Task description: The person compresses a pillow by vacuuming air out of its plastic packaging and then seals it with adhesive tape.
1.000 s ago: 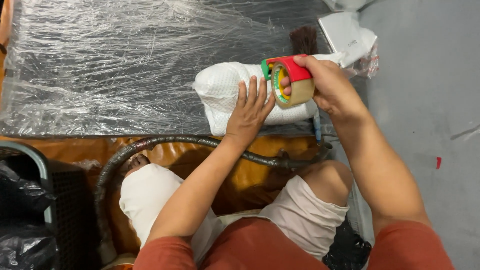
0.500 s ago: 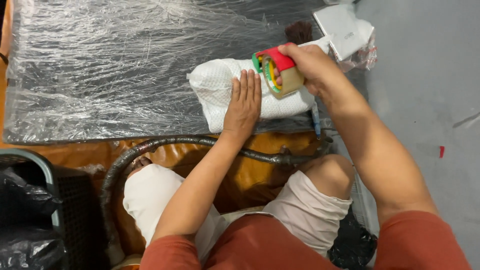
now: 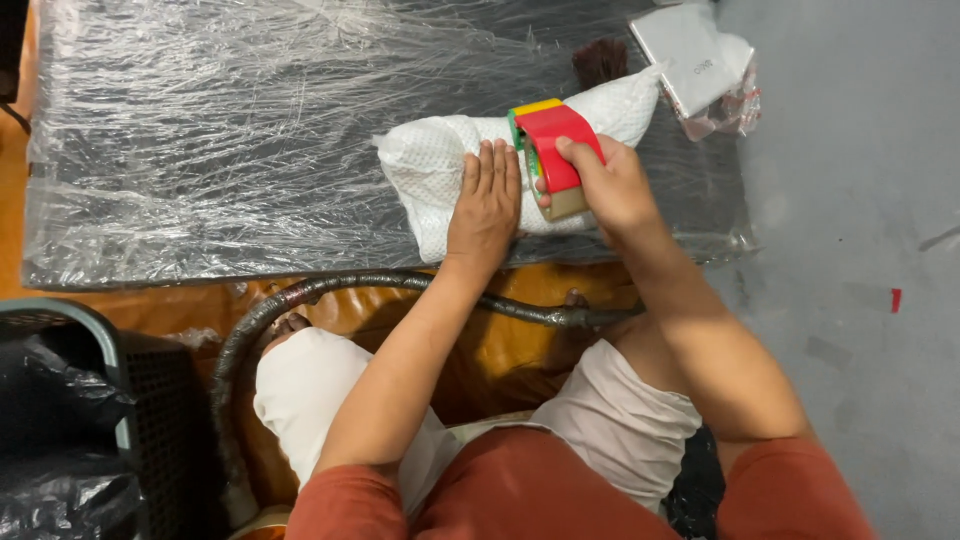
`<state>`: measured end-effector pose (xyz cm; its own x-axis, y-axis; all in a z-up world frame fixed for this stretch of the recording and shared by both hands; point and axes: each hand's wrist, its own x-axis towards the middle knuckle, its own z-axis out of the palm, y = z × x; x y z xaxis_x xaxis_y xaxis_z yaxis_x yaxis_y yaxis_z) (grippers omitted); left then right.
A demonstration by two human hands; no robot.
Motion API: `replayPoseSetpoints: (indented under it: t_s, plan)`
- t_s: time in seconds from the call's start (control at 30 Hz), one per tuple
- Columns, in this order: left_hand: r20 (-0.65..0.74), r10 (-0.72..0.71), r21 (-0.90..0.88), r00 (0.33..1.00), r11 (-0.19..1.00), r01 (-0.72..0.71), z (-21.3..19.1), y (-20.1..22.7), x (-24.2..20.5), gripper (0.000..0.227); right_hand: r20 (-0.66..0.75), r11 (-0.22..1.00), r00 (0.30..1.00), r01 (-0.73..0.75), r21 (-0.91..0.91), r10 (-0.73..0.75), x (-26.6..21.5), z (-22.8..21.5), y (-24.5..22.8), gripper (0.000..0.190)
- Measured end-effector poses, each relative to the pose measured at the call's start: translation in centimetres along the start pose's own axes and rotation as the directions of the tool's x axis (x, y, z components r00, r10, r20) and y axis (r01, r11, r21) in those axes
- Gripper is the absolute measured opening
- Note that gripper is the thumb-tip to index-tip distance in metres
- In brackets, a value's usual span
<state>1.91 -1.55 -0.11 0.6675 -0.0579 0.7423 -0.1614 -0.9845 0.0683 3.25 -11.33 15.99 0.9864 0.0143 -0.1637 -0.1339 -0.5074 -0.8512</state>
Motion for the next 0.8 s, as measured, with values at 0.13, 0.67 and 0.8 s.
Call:
replayPoseSetpoints:
  t_s: [0.13, 0.67, 0.8]
  plan:
    - [0.030, 0.014, -0.010, 0.999, 1.000, -0.014, -0.3, -0.1, 0.2, 0.042, -0.069, 0.999, 0.997, 0.042, 0.021, -0.041, -2.9, 0.4, -1.0, 0.033]
    - [0.157, -0.006, -0.130, 0.988, 0.991, 0.027, -2.0, -1.8, 2.9, 0.103, 0.048, 0.972, 0.999, -0.024, 0.232, 0.013, -13.1, -2.8, 9.9, 0.018]
    - [0.275, 0.007, -0.148, 0.961, 0.988, 0.035, -0.3, -2.5, 2.7, 0.133, 0.120, 0.891, 0.980, -0.194, 0.412, 0.158, -14.2, -2.6, 14.2, 0.015]
